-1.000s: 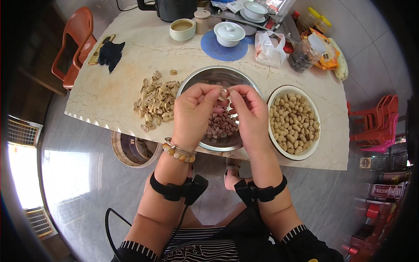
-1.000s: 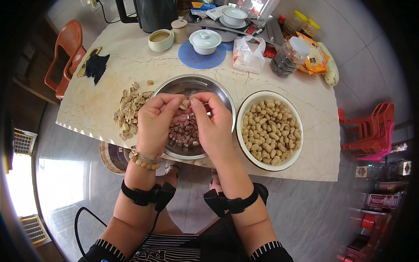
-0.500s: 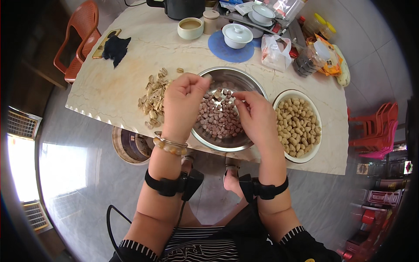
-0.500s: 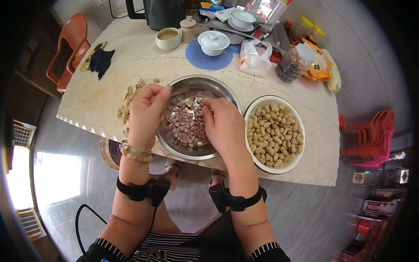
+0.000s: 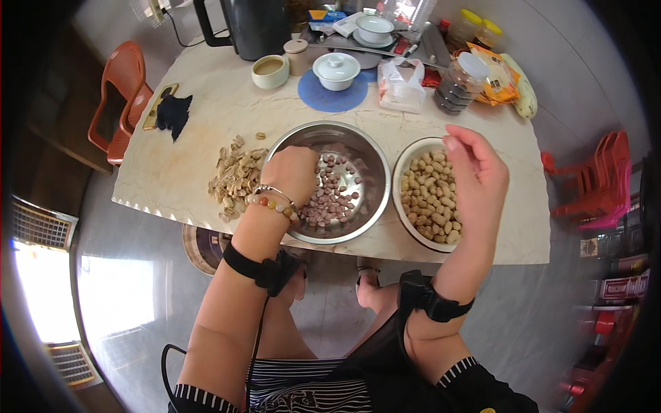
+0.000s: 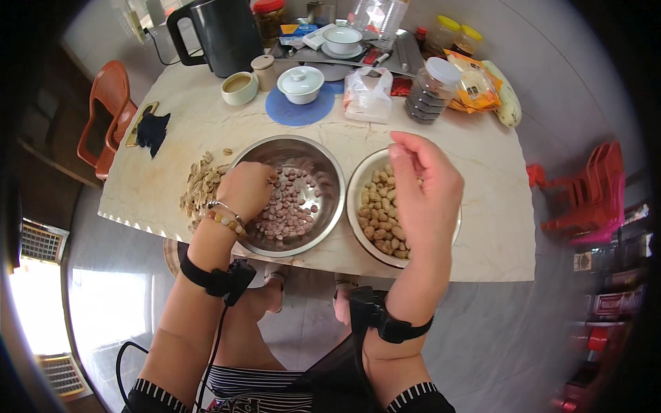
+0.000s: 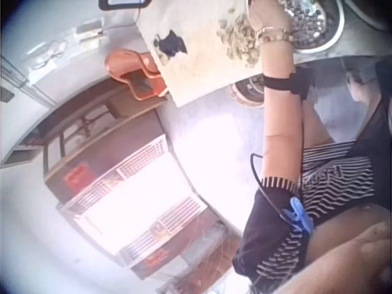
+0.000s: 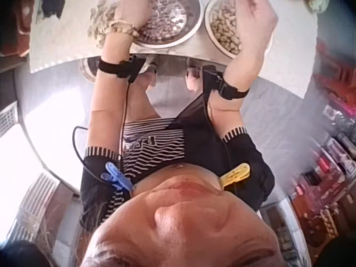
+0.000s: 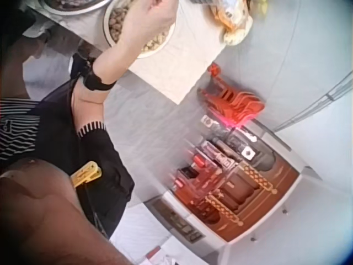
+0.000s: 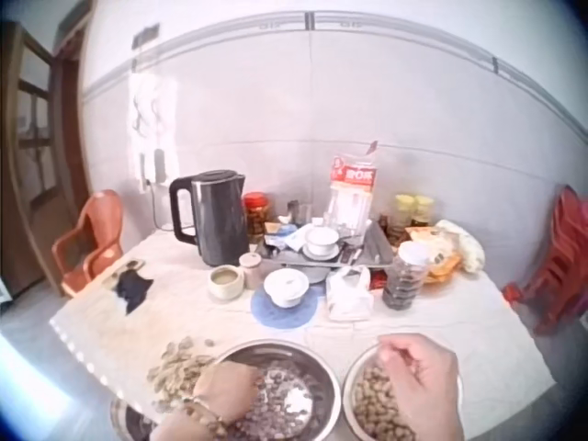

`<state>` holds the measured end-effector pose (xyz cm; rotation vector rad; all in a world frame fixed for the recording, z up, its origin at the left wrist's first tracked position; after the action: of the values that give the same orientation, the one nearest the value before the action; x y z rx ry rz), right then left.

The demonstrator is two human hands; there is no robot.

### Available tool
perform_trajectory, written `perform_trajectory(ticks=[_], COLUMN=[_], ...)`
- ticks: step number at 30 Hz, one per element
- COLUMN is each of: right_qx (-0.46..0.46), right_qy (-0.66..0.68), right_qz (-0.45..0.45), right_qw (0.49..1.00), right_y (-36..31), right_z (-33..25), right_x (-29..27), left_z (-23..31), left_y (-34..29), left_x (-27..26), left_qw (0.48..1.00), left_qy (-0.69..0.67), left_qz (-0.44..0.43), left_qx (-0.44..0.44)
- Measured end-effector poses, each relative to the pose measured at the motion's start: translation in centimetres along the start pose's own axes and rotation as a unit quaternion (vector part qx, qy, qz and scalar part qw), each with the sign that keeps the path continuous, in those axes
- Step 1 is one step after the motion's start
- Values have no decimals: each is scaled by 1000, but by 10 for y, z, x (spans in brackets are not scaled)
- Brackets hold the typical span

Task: Peeling whole peanuts by hand and collecting the kernels in a metal bowl.

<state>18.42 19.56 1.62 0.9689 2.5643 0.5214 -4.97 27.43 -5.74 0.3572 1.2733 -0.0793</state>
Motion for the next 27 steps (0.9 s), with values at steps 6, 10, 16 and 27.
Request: perform_trajectory(ticks=[6,10,16,27], right_qx=[35,59,61,61], right_qy=[-15,-44,-62,-78], right_qz=[58,31,-1,-42], right_qw=[998,997,996,994], right_y=[16,14,14,15], right_z=[17,17,20,29], right_x=[-42,-41,-38,-35], left_z=[5,-1,1,-5], left_y=[1,3,8,13], left_x=[15,14,3,21], left_qw=[1000,999,998,997], left_qy=[25,32,-12,75], left_qz=[16,1,47,9], left_qx=[-5,-24,-39,-4])
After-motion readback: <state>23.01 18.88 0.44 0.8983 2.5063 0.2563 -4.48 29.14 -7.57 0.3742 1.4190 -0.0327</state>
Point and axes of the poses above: each hand's wrist, its own y-axis towards the middle knuckle, its own x-axis out of the palm, z = x × y, the point moved 3 cm from there along y, towards the middle knuckle, and after that the axes turned 14 degrees about z, right-handed, at the moved point
